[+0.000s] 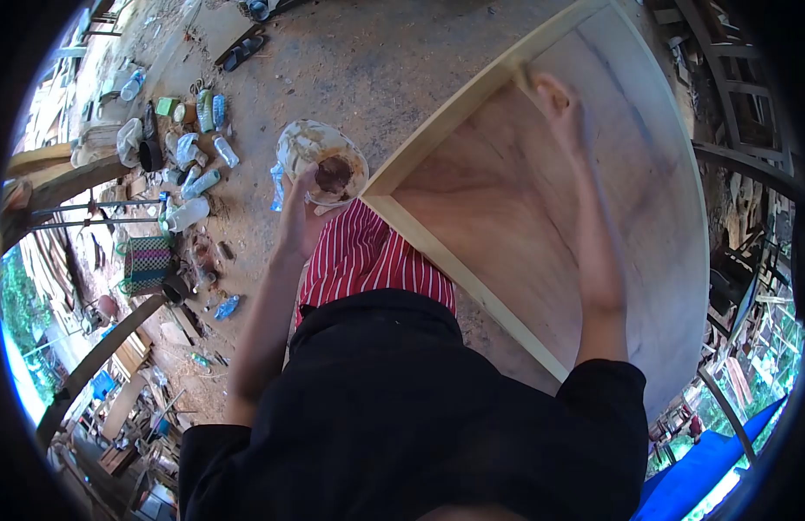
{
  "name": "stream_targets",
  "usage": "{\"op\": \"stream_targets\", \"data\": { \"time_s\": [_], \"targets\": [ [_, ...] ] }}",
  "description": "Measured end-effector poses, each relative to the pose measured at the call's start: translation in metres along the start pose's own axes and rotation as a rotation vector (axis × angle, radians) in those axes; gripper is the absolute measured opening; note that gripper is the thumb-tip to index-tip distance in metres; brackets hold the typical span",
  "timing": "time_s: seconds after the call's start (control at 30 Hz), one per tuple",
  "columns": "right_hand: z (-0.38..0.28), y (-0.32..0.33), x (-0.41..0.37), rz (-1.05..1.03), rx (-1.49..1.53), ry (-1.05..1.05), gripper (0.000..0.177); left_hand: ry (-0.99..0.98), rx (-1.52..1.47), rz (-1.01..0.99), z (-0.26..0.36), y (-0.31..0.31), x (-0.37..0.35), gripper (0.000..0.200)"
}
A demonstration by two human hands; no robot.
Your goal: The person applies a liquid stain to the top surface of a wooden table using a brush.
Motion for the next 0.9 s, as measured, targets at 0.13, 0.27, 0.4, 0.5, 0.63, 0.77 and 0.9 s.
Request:
{"op": "stream_targets", "data": {
  "time_s": [0.13,0.27,0.4,0.5,0.63,0.77,0.9],
  "targets": [
    [-0.029,-0.003,-0.02,0.131,-0.423,0.232,0.024,-0.031,0.041,0.11,-0.011,0.004,-0.025,0.069],
    [-0.081,-0.035,-0.091,-0.094,-0.299,0.343,0.022,-0.046,-0.05,0.172,-0.032,0.024,-0.042,0.069],
    [-0.078,-0.045,-0.101,-0.403,0.125,0.189,0.02,-0.017,-0.147,0.271,-0.049,0.038,-0.055,0.07],
    [-0.012,-0.035,-0.064,-0.299,0.226,-0.121,0.022,0.0,-0.285,0.189,-0.059,0.04,-0.069,0.067],
    [0.013,-0.005,-0.014,-0.018,-0.011,0.192,0.021,-0.031,-0.268,0.224,-0.07,0.051,-0.075,0.067],
    [-0.03,-0.034,-0.063,-0.007,-0.38,0.444,0.02,-0.016,-0.315,0.236,-0.076,0.048,-0.086,0.068],
    [-0.114,-0.052,-0.133,-0.401,-0.14,0.392,0.022,-0.023,-0.342,0.265,-0.089,0.059,-0.094,0.071]
  ]
}}
Point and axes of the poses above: each hand's wrist, its own x-axis towards the middle knuckle, its own y-axis out of the back of the hand, z = x × y, the point moved 4 cm from there along x, towards the middle knuckle, and after that the axes turned 7 degrees about -x, right-handed, at the moved point
